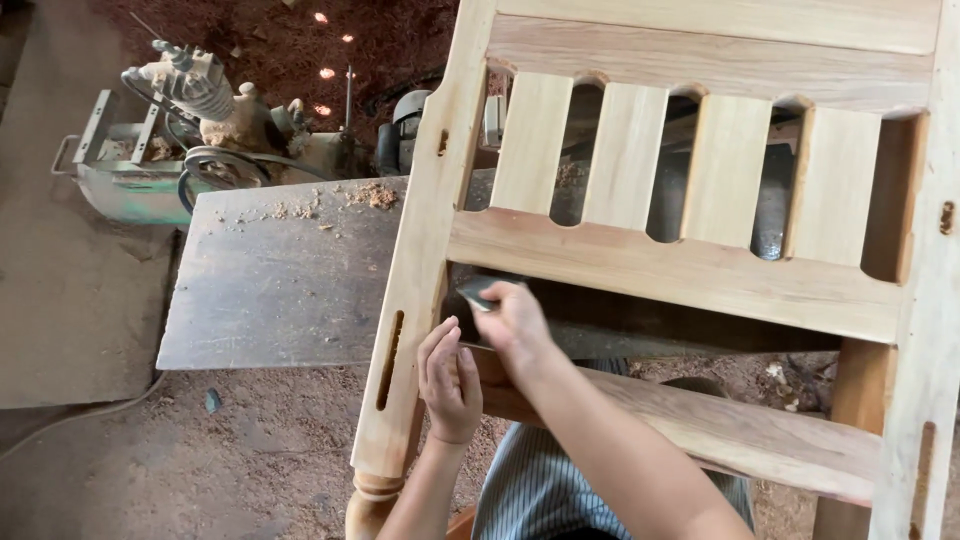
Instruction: Sand the wooden backrest of a chair using a piece of sandpaper to smooth the surface.
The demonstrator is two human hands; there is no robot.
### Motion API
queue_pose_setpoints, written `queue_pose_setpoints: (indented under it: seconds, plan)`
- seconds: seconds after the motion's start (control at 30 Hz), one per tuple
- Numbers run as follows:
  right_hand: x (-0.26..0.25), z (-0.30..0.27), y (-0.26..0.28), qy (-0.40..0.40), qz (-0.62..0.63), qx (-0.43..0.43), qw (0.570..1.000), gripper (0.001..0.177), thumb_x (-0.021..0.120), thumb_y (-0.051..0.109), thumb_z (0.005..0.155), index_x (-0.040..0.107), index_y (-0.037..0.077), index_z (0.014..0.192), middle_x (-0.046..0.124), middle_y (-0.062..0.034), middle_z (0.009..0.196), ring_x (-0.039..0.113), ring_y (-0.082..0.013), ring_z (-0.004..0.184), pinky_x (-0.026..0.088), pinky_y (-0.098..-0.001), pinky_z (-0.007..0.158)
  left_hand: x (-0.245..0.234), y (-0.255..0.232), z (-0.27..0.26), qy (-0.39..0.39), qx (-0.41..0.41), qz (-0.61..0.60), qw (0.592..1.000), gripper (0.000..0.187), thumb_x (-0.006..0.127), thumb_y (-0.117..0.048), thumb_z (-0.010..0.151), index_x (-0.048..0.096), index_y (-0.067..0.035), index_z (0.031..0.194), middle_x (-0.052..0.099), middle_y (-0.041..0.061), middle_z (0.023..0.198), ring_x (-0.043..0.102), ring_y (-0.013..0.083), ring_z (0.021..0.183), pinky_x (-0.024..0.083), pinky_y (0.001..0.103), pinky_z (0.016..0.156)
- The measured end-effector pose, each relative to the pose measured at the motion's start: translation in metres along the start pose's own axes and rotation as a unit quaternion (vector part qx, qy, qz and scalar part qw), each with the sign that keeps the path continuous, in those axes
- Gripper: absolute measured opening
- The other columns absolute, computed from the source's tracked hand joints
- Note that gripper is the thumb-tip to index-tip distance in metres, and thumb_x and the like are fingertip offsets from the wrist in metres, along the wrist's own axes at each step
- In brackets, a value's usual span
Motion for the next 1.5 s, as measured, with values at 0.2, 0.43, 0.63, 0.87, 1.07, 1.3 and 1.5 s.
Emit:
queue_pose_setpoints:
  seconds: [0.2,0.43,0.63,0.87,1.07,1.3,1.5]
  plan:
    - [0.006,0.019,-0.036,-0.003,0.022,0.094,0.995,0.026,0.059,-0.011,0.074,0.048,-0.004,0.097,0.057,-0.0185,0.102,0.057,-0.0336,0.091,0.049,-0.0410,0.095,-0.002,-0.002,0.005,0.001,0.002,0.014,1.000,0.031,0.055,0.001,0.101,0.053,0.001,0.133,0.059,0.020,0.137,0.063,0.0325,0.124,0.056,0.039,0.103]
    - [-0.006,-0.068,0.075,-0.047,0.024,-0.017,0.998,0.039,0.050,-0.017,0.074,0.045,-0.016,0.113,0.058,-0.0289,0.115,0.062,-0.0400,0.107,0.053,-0.0489,0.105,0.000,0.002,0.004,0.013,0.000,0.022,1.000,0.033,0.054,-0.001,0.103,0.052,0.002,0.136,0.056,0.020,0.140,0.058,0.0325,0.131,0.051,0.040,0.111]
    - [-0.096,-0.154,0.241,-0.140,0.038,-0.154,0.977,0.033,0.054,-0.014,0.086,0.043,-0.017,0.117,0.055,-0.0297,0.126,0.063,-0.0388,0.114,0.048,-0.0468,0.108,0.005,0.000,0.003,0.031,0.006,0.051,0.998,0.032,0.056,-0.003,0.104,0.055,0.000,0.135,0.058,0.016,0.140,0.058,0.0288,0.131,0.051,0.037,0.111]
    - [-0.134,-0.255,0.348,-0.047,0.046,-0.221,0.973,0.070,0.041,-0.020,0.073,0.041,-0.013,0.142,0.053,-0.0334,0.141,0.056,-0.0498,0.130,0.038,-0.0611,0.111,0.011,-0.012,0.007,0.067,0.000,0.079,0.995,0.030,0.057,-0.005,0.103,0.058,0.000,0.132,0.059,0.016,0.139,0.057,0.0293,0.127,0.052,0.038,0.106]
    - [-0.066,-0.425,0.400,-0.105,-0.040,-0.416,0.903,0.057,0.038,-0.015,0.088,0.052,-0.002,0.142,0.059,-0.0255,0.142,0.065,-0.0360,0.127,0.046,-0.0504,0.111,0.017,-0.011,0.007,0.081,0.001,0.111,0.991,0.027,0.059,-0.006,0.102,0.060,-0.001,0.129,0.060,0.015,0.139,0.056,0.0311,0.129,0.049,0.042,0.109]
    - [-0.075,-0.475,0.469,-0.351,-0.396,-0.699,0.481,0.027,0.049,0.026,0.109,0.044,0.002,0.121,0.049,-0.0143,0.130,0.049,-0.0246,0.127,0.038,-0.0390,0.108,0.022,-0.016,0.009,0.109,0.001,0.158,0.981,0.026,0.059,-0.008,0.101,0.062,-0.002,0.126,0.061,0.016,0.138,0.054,0.0342,0.129,0.046,0.045,0.109]
    - [-0.039,-0.365,0.430,-0.308,-0.812,-0.420,0.263,0.080,0.036,0.055,0.105,0.018,0.002,0.162,0.010,-0.0218,0.169,0.008,-0.0414,0.154,0.005,-0.0533,0.123,0.025,-0.003,0.006,0.117,-0.016,0.175,0.977,0.026,0.059,-0.013,0.103,0.062,-0.004,0.127,0.058,0.014,0.143,0.051,0.0329,0.136,0.042,0.047,0.115]
Point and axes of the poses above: each hand's wrist, its own z-axis towards the middle knuckle, its own x-axis out of the palm, y = z × x, the point moved 9 cm from there along z, towards the middle knuckle
